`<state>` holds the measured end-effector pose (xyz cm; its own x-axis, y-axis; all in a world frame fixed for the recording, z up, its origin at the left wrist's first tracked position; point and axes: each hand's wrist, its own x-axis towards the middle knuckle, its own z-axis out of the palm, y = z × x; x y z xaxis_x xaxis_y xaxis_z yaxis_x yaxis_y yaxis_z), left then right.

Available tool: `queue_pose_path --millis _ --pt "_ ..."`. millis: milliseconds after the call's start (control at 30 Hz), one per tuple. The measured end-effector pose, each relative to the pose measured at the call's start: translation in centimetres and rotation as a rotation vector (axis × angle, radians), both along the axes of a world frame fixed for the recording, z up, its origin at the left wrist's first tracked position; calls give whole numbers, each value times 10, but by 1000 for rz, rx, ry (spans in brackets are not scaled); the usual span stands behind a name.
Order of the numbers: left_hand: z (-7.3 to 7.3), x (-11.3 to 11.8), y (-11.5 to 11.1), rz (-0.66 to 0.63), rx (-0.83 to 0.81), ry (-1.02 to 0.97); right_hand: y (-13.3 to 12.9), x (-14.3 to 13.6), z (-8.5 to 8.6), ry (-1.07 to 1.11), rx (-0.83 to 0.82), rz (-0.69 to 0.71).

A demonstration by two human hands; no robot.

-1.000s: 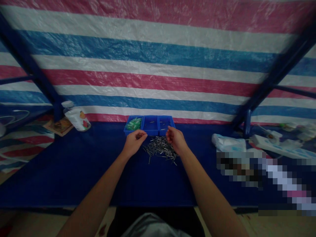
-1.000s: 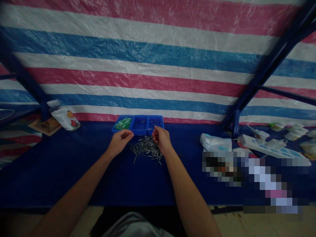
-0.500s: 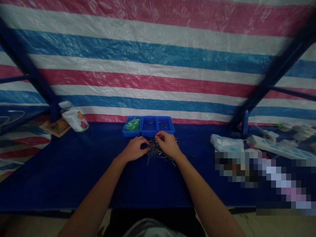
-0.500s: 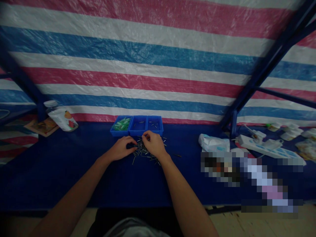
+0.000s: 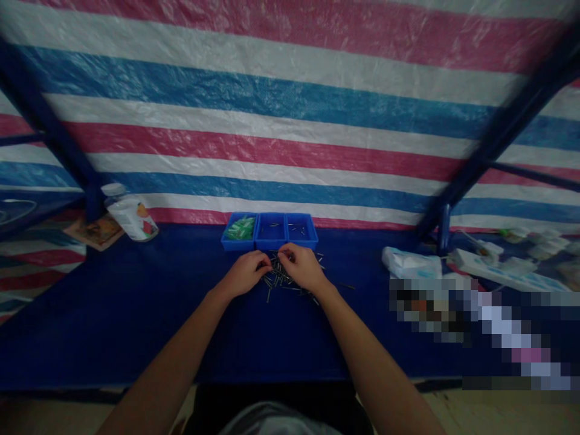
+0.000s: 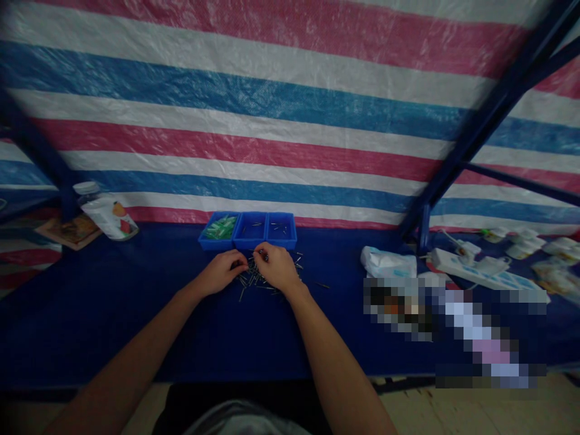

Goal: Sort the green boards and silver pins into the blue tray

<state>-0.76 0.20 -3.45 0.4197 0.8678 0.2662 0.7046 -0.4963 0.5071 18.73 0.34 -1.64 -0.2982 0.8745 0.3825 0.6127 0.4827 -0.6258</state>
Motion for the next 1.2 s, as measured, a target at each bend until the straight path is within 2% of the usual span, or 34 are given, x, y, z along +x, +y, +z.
queue_pose_path --millis 300,800,1200 --pt "-2 -1 0 -46 36 61 -1 0 1 -14 8 12" --pt "-3 0 0 -27 75 139 -2 -1 0 11 16 19" --pt "1 -7 -2 -43 33 81 -1 0 0 5 15 18"
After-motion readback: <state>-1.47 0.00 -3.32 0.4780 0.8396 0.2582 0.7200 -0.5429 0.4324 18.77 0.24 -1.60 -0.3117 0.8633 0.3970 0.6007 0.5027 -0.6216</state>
